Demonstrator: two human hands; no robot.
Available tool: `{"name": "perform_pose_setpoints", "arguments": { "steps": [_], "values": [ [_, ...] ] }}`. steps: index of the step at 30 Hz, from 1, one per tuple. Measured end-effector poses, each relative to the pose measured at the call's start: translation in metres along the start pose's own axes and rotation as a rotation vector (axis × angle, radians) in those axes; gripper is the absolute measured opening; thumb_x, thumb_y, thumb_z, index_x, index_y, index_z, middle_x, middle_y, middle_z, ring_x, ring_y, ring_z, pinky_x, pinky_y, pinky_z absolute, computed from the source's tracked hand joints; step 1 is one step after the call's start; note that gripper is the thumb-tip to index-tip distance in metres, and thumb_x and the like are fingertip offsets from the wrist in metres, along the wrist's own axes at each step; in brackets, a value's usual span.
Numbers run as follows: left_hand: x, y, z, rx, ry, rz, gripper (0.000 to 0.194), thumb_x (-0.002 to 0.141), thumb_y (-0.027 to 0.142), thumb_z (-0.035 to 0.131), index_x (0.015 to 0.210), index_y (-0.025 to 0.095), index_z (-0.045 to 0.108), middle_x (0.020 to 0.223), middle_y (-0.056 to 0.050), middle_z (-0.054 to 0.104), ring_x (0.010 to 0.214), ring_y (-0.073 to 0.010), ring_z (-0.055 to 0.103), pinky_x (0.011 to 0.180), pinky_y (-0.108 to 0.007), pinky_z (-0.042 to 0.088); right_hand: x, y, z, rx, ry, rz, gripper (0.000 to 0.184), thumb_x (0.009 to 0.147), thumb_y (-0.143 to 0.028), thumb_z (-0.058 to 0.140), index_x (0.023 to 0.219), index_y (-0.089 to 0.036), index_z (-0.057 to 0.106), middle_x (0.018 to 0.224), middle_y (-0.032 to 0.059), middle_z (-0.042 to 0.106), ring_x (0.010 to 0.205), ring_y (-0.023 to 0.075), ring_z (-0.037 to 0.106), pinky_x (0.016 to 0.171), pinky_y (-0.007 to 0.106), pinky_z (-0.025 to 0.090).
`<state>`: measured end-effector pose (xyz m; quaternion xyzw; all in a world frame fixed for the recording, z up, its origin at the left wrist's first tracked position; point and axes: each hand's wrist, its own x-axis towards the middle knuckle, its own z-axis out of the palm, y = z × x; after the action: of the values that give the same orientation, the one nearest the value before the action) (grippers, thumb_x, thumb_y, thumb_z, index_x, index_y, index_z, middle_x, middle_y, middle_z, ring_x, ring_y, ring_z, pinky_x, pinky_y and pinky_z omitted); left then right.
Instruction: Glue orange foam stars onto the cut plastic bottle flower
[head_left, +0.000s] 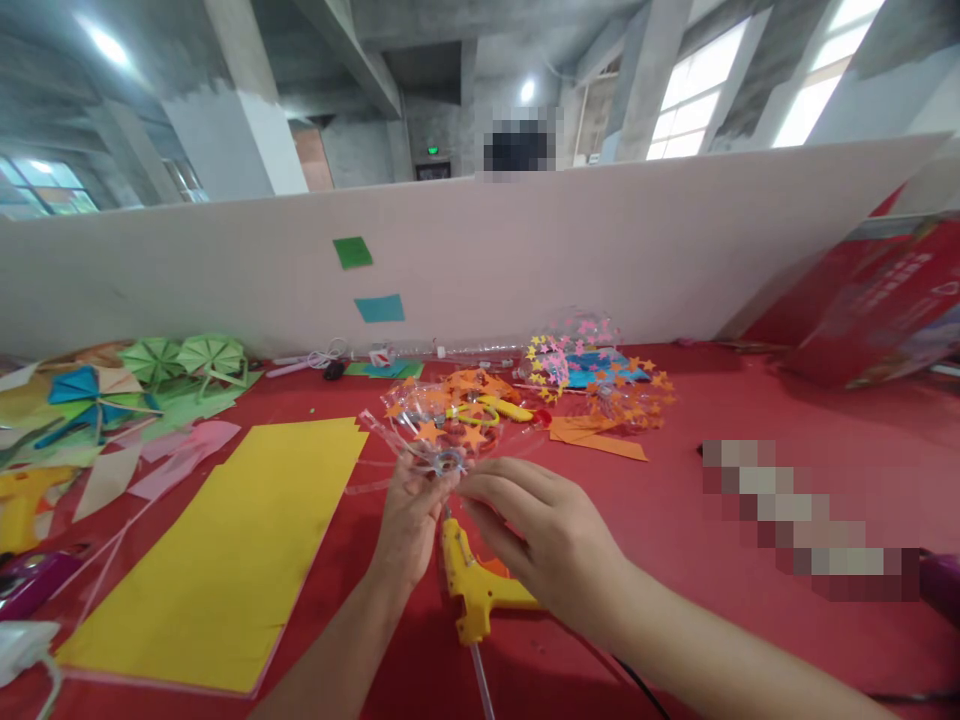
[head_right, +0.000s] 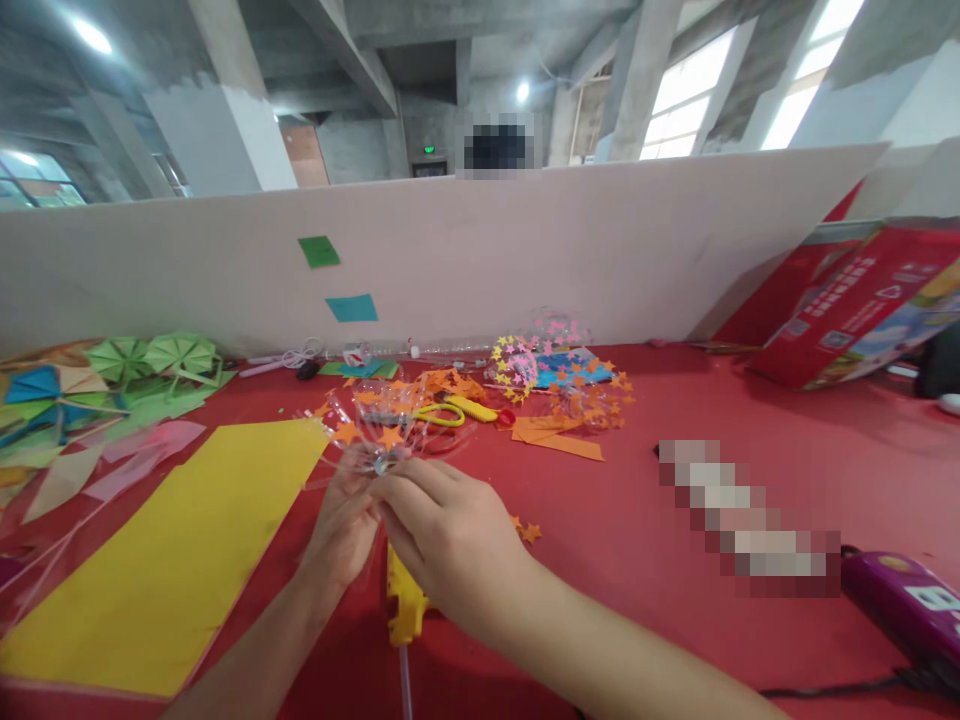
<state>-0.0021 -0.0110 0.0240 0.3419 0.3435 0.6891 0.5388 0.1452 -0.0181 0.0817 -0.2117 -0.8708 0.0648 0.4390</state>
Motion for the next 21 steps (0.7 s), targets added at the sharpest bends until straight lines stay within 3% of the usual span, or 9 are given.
{"name": "perform_pose_setpoints", "arguments": {
  "steps": [7, 15, 21],
  "values": [
    [-0.0016, -0.0017, 0.0016, -0.004, 0.034, -0.015, 0.038, 0.061, 0.017, 0.076, 0.085, 0.021, 0.047, 0.079, 0.004, 0.067, 0.076, -0.0125, 0.063, 0.079, -0.028, 0.045, 0.0004, 0.0023, -0.0012, -0.074, 0.071, -0.041, 0.019, 0.091, -0.011, 0.043, 0.086, -0.014, 0.061, 0.080, 0.0070, 0.068, 0.071, 0.0145, 0.063, 0.064, 0.024, 0.052],
    [-0.0044, -0.0020, 0.0063, 0.018, 0.077, -0.043, 0.036, 0.056, 0.013, 0.077, 0.076, 0.022, 0.048, 0.069, 0.006, 0.063, 0.065, -0.0091, 0.059, 0.069, -0.023, 0.045, -0.0007, 0.0066, -0.0050, -0.183, 0.152, -0.055, 0.017, 0.090, -0.010, 0.044, 0.085, -0.013, 0.060, 0.075, 0.0061, 0.068, 0.064, 0.0138, 0.062, 0.058, 0.024, 0.050],
    [-0.0033, -0.0059, 0.0015, 0.010, 0.004, -0.044, 0.033, 0.064, 0.014, 0.073, 0.084, 0.022, 0.048, 0.079, 0.005, 0.066, 0.072, -0.0095, 0.061, 0.073, -0.023, 0.045, 0.0007, 0.0020, -0.0039, -0.059, 0.089, -0.021, 0.016, 0.090, -0.010, 0.045, 0.087, -0.014, 0.060, 0.077, 0.0065, 0.066, 0.068, 0.0137, 0.063, 0.059, 0.024, 0.052]
  ]
}}
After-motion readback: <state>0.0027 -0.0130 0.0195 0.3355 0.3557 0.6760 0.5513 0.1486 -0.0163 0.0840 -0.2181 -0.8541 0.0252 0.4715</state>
